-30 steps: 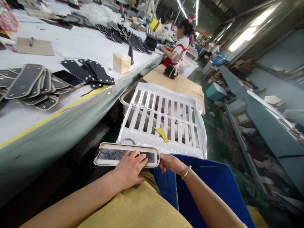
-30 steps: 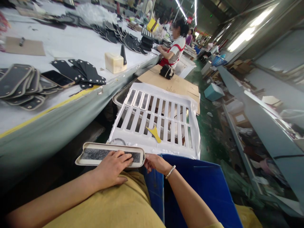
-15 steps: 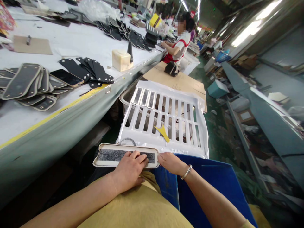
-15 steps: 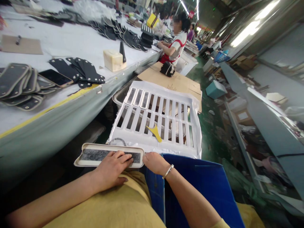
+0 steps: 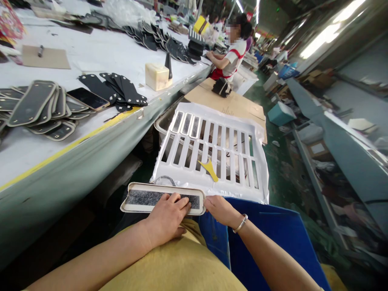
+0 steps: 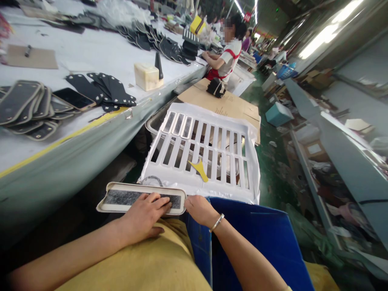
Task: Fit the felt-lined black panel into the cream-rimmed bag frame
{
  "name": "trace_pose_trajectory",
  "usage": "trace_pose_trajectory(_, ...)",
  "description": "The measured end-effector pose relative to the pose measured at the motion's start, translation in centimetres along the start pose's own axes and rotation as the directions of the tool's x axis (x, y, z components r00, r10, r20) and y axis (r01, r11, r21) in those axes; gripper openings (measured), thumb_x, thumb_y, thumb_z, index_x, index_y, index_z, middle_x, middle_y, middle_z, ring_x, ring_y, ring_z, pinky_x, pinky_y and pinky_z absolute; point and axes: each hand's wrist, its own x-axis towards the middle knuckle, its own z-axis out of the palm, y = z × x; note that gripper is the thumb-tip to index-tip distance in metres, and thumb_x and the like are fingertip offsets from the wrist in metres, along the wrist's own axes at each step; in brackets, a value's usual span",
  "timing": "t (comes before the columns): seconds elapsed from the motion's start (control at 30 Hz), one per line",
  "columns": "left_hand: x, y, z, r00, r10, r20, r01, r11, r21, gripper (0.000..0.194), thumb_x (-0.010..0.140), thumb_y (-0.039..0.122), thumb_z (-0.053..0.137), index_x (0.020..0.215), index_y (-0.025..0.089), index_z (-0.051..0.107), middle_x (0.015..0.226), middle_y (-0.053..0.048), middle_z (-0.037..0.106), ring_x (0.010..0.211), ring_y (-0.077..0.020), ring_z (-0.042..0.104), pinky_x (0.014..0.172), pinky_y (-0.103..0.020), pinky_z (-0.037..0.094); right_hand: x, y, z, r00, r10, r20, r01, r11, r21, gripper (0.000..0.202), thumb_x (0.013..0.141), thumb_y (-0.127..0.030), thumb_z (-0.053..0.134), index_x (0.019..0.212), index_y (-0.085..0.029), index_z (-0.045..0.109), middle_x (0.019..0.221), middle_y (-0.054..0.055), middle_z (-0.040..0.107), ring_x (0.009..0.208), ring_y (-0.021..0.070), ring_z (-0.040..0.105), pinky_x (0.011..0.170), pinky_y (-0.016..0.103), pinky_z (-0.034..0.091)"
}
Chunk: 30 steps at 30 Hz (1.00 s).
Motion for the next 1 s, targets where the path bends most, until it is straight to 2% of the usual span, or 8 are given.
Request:
trace_pose_trajectory(0.07,0.0,0.0,-0.1,1.0,0.002,0.003,-0.002,1.0,0.004,0.062,0.072,0.056,0.061,0.123,0.022,0.051,0.127,-0.008,0.052,0.107,-0.027,0.043,0.083,-0.039,0.036,0.0,0.1,0.2,0.999,0.022,-0.023,-0.02,0.997,0.079,0.02,0.083,-0.009,0.038,0.08,-0.009,0.057,0.082,0.016,0.061,0.072,0.0187,0.056,0.065,0.031,0.043)
trace_pose_trajectory(0.2,0.1,0.1,-0.1,1.0,-0.006,0.018,0.007,1.0,-0.005,0.063,0.071,0.057,0.061,0.122,0.021,0.052,0.126,-0.008,0.052,0.107,-0.0273,0.043,0.084,-0.04,0.036,0.1,1.2,1.2,0.998,0.051,0.036,-0.061,0.926,0.374,0.039,0.093,-0.026,0.019,0.074,-0.015,0.051,0.059,0.002,0.054,0.05,0.0106,0.052,0.053,0.023,0.045)
trace_pose_trajectory(0.27,0.1,0.1,-0.1,1.0,-0.005,0.008,0.005,1.0,-0.02,0.063,0.071,0.057,0.061,0.122,0.021,0.052,0.126,-0.007,0.053,0.107,-0.027,0.044,0.084,-0.04,0.036,0.1,1.7,2.2,0.994,0.057,0.091,-0.106,0.66,0.743,0.046,0.093,-0.038,0.015,0.071,-0.016,0.048,0.05,-0.003,0.046,0.04,0.0082,0.044,0.049,0.023,0.046)
trace_pose_trajectory(0.37,0.1,0.1,0.0,1.0,0.001,-0.011,-0.001,1.0,-0.031,0.062,0.072,0.057,0.061,0.122,0.022,0.051,0.127,-0.007,0.053,0.106,-0.0266,0.044,0.084,-0.04,0.036,0.3,2.1,3.9,0.993,0.013,0.121,-0.121,0.004,0.993,0.04,0.083,-0.054,0.041,0.073,-0.016,0.048,0.048,-0.007,0.041,0.037,0.0059,0.036,0.046,0.024,0.046)
trace_pose_trajectory(0.43,0.0,0.0,0.0,1.0,0.0,-0.015,-0.001,0.999,-0.033,0.062,0.072,0.057,0.061,0.123,0.022,0.051,0.127,-0.006,0.053,0.106,-0.0264,0.044,0.083,-0.04,0.036,0.5,2.1,4.9,0.994,0.002,0.108,-0.107,-0.123,0.987,0.041,0.078,-0.057,0.05,0.073,-0.017,0.046,0.046,-0.009,0.038,0.035,0.0044,0.033,0.045,0.024,0.046)
trace_pose_trajectory(0.6,0.1,-0.3,0.1,1.0,0.004,-0.014,-0.004,0.999,-0.052,0.061,0.073,0.057,0.06,0.123,0.023,0.051,0.127,-0.003,0.053,0.106,-0.0257,0.044,0.084,-0.04,0.036,1.1,1.9,5.4,0.994,0.046,0.101,-0.097,-0.094,0.991,0.044,0.076,-0.059,0.055,0.068,-0.018,0.042,0.042,-0.01,0.039,0.03,0.0041,0.032,0.04,0.023,0.045)
trace_pose_trajectory(0.87,0.5,-1.0,0.4,0.999,0.041,0.023,-0.039,0.996,-0.084,0.061,0.075,0.056,0.058,0.125,0.022,0.05,0.13,-0.004,0.051,0.108,-0.0263,0.043,0.087,-0.041,0.036,1.3,0.9,2.3,0.927,0.32,0.197,-0.312,0.361,0.879,0.037,0.08,-0.049,0.053,0.062,-0.019,0.041,0.048,-0.007,0.038,0.04,0.0062,0.04,0.041,0.021,0.049)
trace_pose_trajectory(1.0,0.5,-0.8,0.3,0.999,0.041,0.027,-0.038,0.992,-0.118,0.062,0.075,0.054,0.059,0.126,0.021,0.049,0.132,-0.006,0.05,0.111,-0.0288,0.043,0.091,-0.044,0.036,1.4,0.7,0.7,0.921,0.294,0.257,-0.365,0.411,0.835,0.039,0.075,-0.051,0.058,0.06,-0.017,0.044,0.052,-0.003,0.043,0.046,0.0084,0.043,0.039,0.023,0.047)
